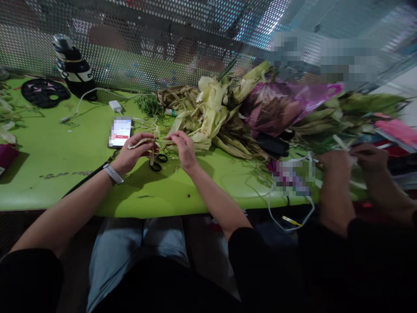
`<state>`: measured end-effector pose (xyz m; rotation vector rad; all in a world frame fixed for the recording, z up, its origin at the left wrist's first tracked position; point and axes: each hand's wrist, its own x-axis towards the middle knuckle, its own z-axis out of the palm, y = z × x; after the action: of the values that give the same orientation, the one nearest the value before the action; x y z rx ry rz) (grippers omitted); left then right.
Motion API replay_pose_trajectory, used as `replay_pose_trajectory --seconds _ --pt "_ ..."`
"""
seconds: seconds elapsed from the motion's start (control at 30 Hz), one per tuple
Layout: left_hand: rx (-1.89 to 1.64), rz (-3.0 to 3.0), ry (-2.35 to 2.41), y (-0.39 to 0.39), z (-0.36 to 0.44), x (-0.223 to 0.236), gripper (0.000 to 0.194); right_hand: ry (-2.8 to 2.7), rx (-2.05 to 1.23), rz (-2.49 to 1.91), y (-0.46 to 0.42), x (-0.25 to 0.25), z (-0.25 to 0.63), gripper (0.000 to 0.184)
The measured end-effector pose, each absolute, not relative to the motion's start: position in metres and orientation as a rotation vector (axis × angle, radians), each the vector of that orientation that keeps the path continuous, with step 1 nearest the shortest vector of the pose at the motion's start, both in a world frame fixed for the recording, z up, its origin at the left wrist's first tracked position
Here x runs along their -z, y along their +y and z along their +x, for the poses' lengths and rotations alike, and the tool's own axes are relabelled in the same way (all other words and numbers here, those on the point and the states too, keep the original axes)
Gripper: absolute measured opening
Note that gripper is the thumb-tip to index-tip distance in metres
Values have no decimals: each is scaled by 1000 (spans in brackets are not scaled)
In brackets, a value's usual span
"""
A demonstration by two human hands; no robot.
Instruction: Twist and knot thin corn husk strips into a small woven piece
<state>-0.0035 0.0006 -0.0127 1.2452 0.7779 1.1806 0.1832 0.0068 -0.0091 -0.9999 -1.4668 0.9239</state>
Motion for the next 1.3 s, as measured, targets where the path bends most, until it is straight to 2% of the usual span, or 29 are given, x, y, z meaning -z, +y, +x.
replay_pose_trajectory --seconds 0.17,0.33,0.53,0.77,0.97,1.17,1.3 --pt "-1092 1010 643 1 -3 12 24 -1197 -1570 -1134 12 9 178 44" --pt "-1051 1060 610 -5 2 12 24 -1282 -1921 -1002 8 10 175 66" --pt "-1052 1003 621 -6 5 13 25 -1201 -1992 -869 8 11 177 62" --pt "-968 996 576 -4 3 15 23 -1137 -2098 -752 3 13 173 72" --pt "-1017 1016 596 -6 6 15 25 -1077 -2065 -736 3 20 163 48" --pt "-1137 1149 701 -10 6 13 25 -1118 -2152 -767 4 26 160 45" --pt "-1092 1227 680 -11 3 10 24 -1176 -2150 -871 3 26 160 45"
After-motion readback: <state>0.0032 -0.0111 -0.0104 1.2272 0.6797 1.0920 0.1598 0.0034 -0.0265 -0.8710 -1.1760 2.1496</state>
